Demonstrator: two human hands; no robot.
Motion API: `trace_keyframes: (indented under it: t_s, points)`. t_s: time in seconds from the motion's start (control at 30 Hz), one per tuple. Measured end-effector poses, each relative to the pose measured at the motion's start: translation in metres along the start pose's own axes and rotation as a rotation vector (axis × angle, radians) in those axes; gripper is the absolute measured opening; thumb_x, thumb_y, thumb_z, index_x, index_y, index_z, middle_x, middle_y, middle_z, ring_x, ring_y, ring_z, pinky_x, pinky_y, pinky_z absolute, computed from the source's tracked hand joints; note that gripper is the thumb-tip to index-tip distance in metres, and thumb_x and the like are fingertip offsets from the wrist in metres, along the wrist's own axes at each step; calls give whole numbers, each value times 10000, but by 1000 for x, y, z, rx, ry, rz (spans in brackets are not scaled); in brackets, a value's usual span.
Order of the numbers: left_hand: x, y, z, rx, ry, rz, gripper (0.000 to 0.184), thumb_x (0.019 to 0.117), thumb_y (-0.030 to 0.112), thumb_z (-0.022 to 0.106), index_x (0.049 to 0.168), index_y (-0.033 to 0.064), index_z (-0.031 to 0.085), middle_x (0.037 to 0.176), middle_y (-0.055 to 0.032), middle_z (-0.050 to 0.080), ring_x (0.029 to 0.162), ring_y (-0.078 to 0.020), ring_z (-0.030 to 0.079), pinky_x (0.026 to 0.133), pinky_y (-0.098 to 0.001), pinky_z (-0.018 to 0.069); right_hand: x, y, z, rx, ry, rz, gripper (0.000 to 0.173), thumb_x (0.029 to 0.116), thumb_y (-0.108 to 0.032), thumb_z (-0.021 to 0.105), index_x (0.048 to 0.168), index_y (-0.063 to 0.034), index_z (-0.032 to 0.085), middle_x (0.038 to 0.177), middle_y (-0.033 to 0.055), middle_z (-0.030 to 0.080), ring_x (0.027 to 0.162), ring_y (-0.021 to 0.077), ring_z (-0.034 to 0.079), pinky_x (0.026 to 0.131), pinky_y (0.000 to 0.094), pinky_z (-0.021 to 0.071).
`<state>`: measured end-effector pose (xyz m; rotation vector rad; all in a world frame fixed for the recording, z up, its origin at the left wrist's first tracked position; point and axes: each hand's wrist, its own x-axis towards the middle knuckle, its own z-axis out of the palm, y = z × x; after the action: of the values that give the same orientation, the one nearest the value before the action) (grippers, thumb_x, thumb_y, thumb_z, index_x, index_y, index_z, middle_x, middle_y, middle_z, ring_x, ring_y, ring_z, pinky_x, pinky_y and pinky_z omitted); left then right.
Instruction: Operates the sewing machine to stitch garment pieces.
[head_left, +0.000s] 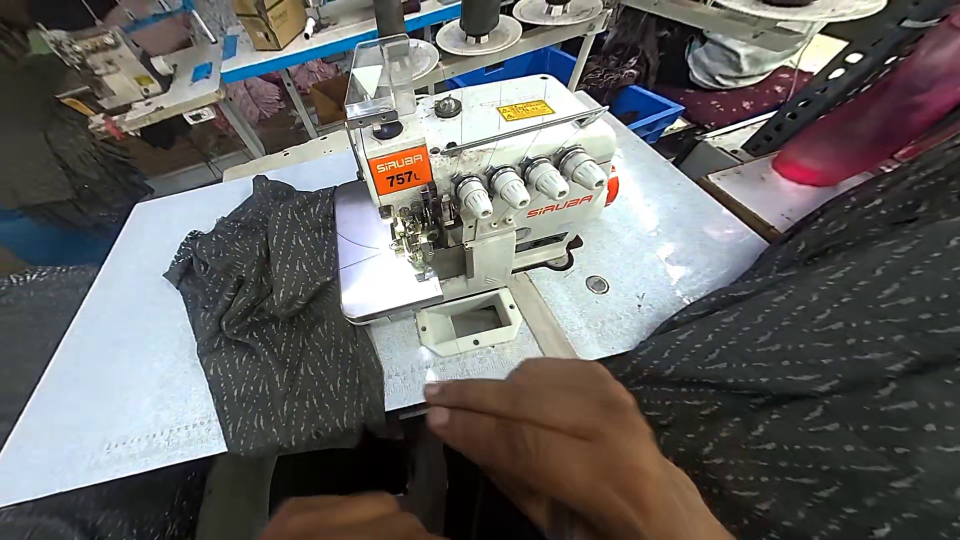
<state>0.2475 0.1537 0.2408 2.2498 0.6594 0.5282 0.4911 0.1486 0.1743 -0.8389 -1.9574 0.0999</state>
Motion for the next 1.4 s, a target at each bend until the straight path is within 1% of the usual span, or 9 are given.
trace_keyframes:
  t_s: [0.1, 0.17, 0.3, 0.57, 0.83, 0.97, 1.1, 1.23, 1.4]
  points:
    - [14, -20, -18, 11, 140, 2, 354, 1099, 303, 458, 1052, 49, 700, 793, -54, 671, 711, -80, 629, 679, -249, 542, -10, -8, -8, -98, 104, 7, 217, 1029, -140, 600, 1196, -182, 731, 1224, -2, 751, 930, 101, 735, 751, 242, 569]
    - [37, -52, -5, 10, 252, 84, 327, 1106, 327, 438, 1073, 126, 693, 788, 42, 649, 684, -7, 603, 630, -181, 529, -9, -7, -10, -118, 152, -20, 219, 1026, -119, 607, 1198, -165, 735, 1216, 4, 754, 1045, 130, 735, 949, 319, 593]
    - [74, -78, 31, -277, 247, 132, 292, 1097, 284, 463, 1036, 114, 692, 768, 68, 641, 677, 5, 598, 621, -154, 518, -3, 4, -5, -10, 231, -57, 193, 1017, -70, 606, 1159, -122, 726, 1153, 0, 756, 1045, 133, 728, 1125, 464, 509]
    - [81, -97, 54, -684, 160, -15, 290, 1085, 276, 500, 1061, 72, 705, 739, 37, 618, 642, -10, 555, 597, -151, 473, 12, 20, 13, 409, 540, 40, 77, 882, -91, 806, 942, -81, 759, 880, 11, 764, 847, 181, 760, 996, 497, 615]
    - [16, -134, 23, -121, 12, -257, 358, 1064, 375, 507, 1260, 129, 679, 1143, -7, 696, 955, -97, 673, 841, -317, 587, 31, 27, 15, 518, 618, 118, 237, 783, -152, 900, 910, -150, 700, 824, -68, 688, 803, 111, 726, 959, 451, 638]
    - [-20, -144, -16, 62, 239, -325, 373, 1042, 433, 528, 1215, 151, 701, 1091, -2, 726, 920, -118, 708, 769, -341, 619, 38, 33, 10, 652, 507, 77, 263, 780, -128, 899, 898, -139, 665, 803, -61, 666, 774, 111, 720, 878, 426, 666]
    - [-35, -134, -54, 31, 643, -372, 292, 1023, 334, 582, 1192, 123, 691, 1071, -13, 729, 822, -127, 711, 679, -308, 615, 36, 41, 4, 725, 339, 101, 262, 790, -117, 893, 855, -105, 639, 768, 11, 686, 664, 156, 721, 601, 322, 663]
    - [-33, -135, -68, -64, 1006, -259, 204, 1011, 189, 601, 1190, 106, 651, 973, 61, 688, 704, -48, 655, 616, -202, 579, 33, 48, 1, 382, 214, 209, 264, 795, -181, 890, 803, -129, 631, 763, -40, 659, 601, 44, 619, 509, 186, 556]
    - [1, -115, -41, -75, 875, -160, 198, 1014, 246, 604, 1148, 125, 682, 978, 36, 694, 744, -86, 661, 629, -233, 577, 33, 49, 5, -125, 165, 209, 232, 831, -240, 842, 761, -136, 647, 761, -61, 620, 601, -11, 534, 498, 136, 444]
